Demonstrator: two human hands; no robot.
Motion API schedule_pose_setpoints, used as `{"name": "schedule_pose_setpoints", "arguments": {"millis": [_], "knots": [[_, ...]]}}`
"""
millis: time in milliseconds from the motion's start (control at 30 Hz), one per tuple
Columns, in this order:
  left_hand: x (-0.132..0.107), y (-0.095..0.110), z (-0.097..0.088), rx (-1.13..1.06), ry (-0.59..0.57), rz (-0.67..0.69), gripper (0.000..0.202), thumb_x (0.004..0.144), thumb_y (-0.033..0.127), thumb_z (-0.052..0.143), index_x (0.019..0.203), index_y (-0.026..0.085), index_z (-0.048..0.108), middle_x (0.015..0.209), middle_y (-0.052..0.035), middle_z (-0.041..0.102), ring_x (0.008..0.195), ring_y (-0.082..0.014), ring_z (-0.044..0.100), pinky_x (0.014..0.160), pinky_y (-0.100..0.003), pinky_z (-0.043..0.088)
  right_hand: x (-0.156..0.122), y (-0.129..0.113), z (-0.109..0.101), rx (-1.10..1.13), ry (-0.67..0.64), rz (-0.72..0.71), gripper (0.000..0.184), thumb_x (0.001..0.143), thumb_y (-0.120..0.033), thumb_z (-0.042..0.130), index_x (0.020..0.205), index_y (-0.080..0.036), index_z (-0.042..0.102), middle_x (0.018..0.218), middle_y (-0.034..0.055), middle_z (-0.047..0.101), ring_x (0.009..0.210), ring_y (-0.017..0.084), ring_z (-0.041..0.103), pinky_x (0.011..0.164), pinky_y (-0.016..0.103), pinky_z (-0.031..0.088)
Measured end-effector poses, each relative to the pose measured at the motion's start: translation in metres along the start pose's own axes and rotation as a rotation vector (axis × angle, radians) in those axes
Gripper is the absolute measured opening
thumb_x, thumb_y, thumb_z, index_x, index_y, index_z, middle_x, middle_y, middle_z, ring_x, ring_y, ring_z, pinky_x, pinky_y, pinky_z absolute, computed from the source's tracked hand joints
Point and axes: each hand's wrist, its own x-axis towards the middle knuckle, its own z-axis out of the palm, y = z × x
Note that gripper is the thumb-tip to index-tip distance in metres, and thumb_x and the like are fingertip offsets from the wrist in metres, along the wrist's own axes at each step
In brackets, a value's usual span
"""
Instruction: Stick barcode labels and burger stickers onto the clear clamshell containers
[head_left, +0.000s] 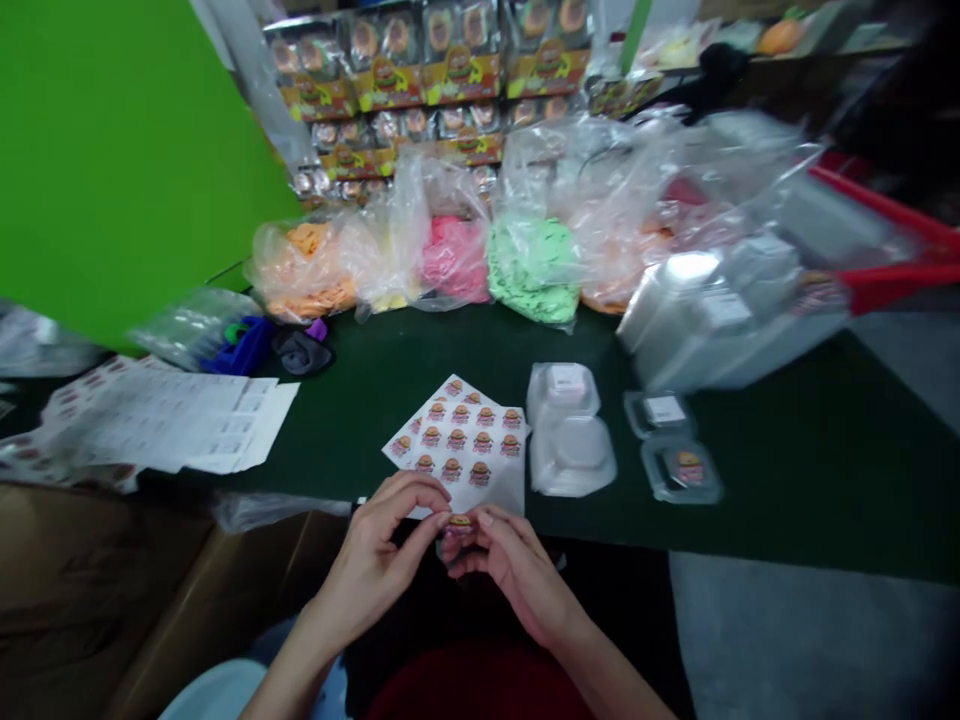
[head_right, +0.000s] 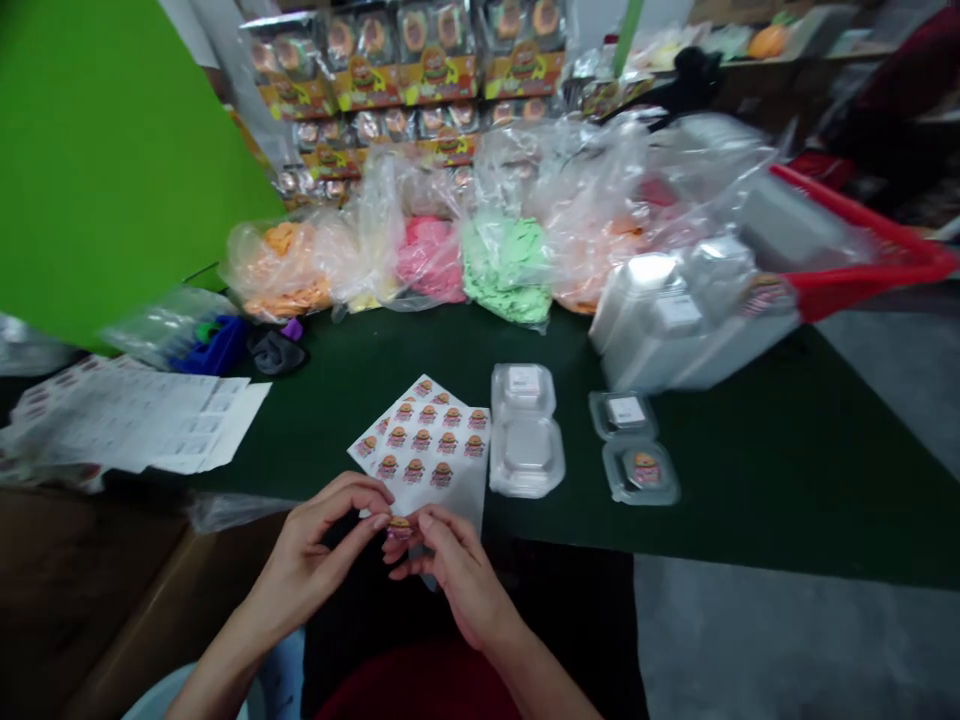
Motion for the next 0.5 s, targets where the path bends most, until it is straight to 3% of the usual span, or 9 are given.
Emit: {"name": "schedule_pose_setpoints", "arguments": {"millis": [133,233,367,433,500], "knots": [[0.028,0.014,0.009,-0.058,0.168,0.031,0.013,0.105,0.026,0.062,0.095,0.022,0.069,0.104,-0.0063,0.071,0.102,-0.0199,0.067,0.091,-0.031,0.054,-0.008,-0.017,-0.011,0.058,0.007,-0.032,0.043,0.094,-0.054,0.074,0.119,-0.019,0.079,0.091,0.0087,0.080,0.088,0.023,0.075,0.075,0.035,0.058],[0.058,0.035,0.020,-0.165,0.283,0.033,0.012,0.102,0.029,0.066,0.093,0.021,0.070,0.100,-0.0054,0.069,0.094,-0.0189,0.066,0.084,-0.029,0.055,-0.022,-0.026,-0.022,0.039,0.038,-0.058,0.040,0.094,-0.051,0.076,0.119,-0.020,0.080,0.093,0.0082,0.079,0.090,0.023,0.074,0.076,0.035,0.058],[0.097,0.060,0.047,-0.333,0.187,-0.018,0.016,0.099,0.034,0.070,0.092,0.020,0.071,0.085,-0.0019,0.069,0.073,-0.0141,0.062,0.065,-0.024,0.051,-0.046,-0.039,-0.039,-0.090,0.105,-0.047,0.036,0.093,-0.052,0.078,0.111,-0.021,0.083,0.095,0.0079,0.078,0.091,0.022,0.072,0.081,0.035,0.057],[0.112,0.065,0.062,-0.405,0.131,-0.039,0.015,0.097,0.034,0.072,0.093,0.019,0.073,0.083,-0.0011,0.070,0.070,-0.0129,0.062,0.065,-0.024,0.051,-0.057,-0.048,-0.048,-0.160,0.141,-0.055,0.035,0.094,-0.052,0.077,0.112,-0.022,0.083,0.097,0.0081,0.078,0.092,0.022,0.071,0.084,0.036,0.057],[0.121,0.065,0.076,-0.473,0.097,-0.065,0.018,0.095,0.032,0.074,0.109,0.020,0.073,0.085,-0.0010,0.072,0.072,-0.0129,0.064,0.068,-0.024,0.052,-0.067,-0.059,-0.056,-0.223,0.173,-0.084,0.034,0.095,-0.051,0.075,0.113,-0.023,0.083,0.098,0.0082,0.078,0.092,0.022,0.071,0.086,0.037,0.057]]}}
